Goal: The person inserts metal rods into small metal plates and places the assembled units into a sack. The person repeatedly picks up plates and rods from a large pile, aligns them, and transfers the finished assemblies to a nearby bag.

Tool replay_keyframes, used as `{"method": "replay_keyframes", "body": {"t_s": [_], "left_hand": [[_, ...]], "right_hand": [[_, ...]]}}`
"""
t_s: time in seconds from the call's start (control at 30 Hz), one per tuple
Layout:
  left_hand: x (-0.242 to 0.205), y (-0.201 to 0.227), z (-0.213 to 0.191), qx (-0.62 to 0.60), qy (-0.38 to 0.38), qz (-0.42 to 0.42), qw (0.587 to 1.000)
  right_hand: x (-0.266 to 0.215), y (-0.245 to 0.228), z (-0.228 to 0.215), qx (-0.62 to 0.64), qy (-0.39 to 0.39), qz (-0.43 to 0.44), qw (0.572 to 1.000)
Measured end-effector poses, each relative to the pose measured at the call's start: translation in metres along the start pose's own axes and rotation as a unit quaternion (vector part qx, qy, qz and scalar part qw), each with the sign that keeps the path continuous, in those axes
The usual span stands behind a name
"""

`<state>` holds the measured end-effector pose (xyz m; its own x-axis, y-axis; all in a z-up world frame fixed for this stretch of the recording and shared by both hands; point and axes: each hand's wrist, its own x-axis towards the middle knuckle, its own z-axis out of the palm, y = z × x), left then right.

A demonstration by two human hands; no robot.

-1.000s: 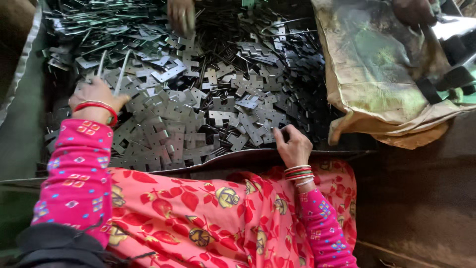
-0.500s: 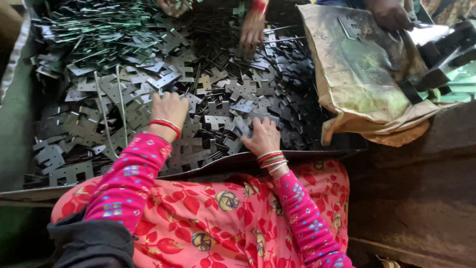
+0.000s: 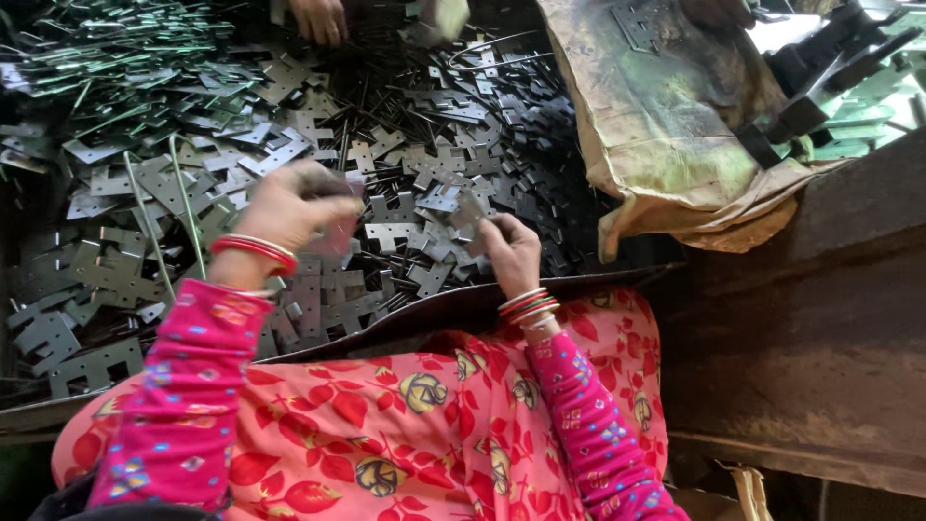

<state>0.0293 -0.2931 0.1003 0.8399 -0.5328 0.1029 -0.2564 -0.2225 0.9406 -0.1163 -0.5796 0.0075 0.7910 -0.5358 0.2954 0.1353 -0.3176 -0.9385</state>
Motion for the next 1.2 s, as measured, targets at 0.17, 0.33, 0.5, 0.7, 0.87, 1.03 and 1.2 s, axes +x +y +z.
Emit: {"method": "replay_keyframes", "body": {"t_s": [0.17,0.33,0.5,0.7,0.87,1.03,1.2], "left_hand": [[0.002,0.000,0.015,0.169,0.027,-0.017,0.985],[0.003,0.001,-0.015,-0.113,0.053,-0.048,0.991],[-0.019,0.031,-0.033,-0.482,0.008,0.020,0.876],[-0.016,0.054,0.001,-0.171,-0.056,0.028,0.983],[-0.007,0.002,0.075,0.312,-0.015,-0.048,0.949],[-0.011,-0.043,0.118,0.411,-0.016,0.030,0.911],[0.012,-0.024,0.058,0.069,-0.094,-0.065,0.991]], "right_hand": [[-0.007,-0.017,0.007,-0.354,0.059,-0.265,0.895],[-0.012,-0.015,-0.007,-0.167,0.010,-0.119,0.979],[-0.009,-0.010,-0.027,0.243,-0.009,0.039,0.969],[-0.012,-0.012,-0.010,0.037,0.030,-0.089,0.995],[-0.015,-0.013,0.010,-0.282,-0.021,-0.114,0.952],[-0.012,0.001,0.005,-0.272,-0.035,-0.070,0.959],[-0.006,0.020,-0.008,0.059,0.030,-0.019,0.998]]}}
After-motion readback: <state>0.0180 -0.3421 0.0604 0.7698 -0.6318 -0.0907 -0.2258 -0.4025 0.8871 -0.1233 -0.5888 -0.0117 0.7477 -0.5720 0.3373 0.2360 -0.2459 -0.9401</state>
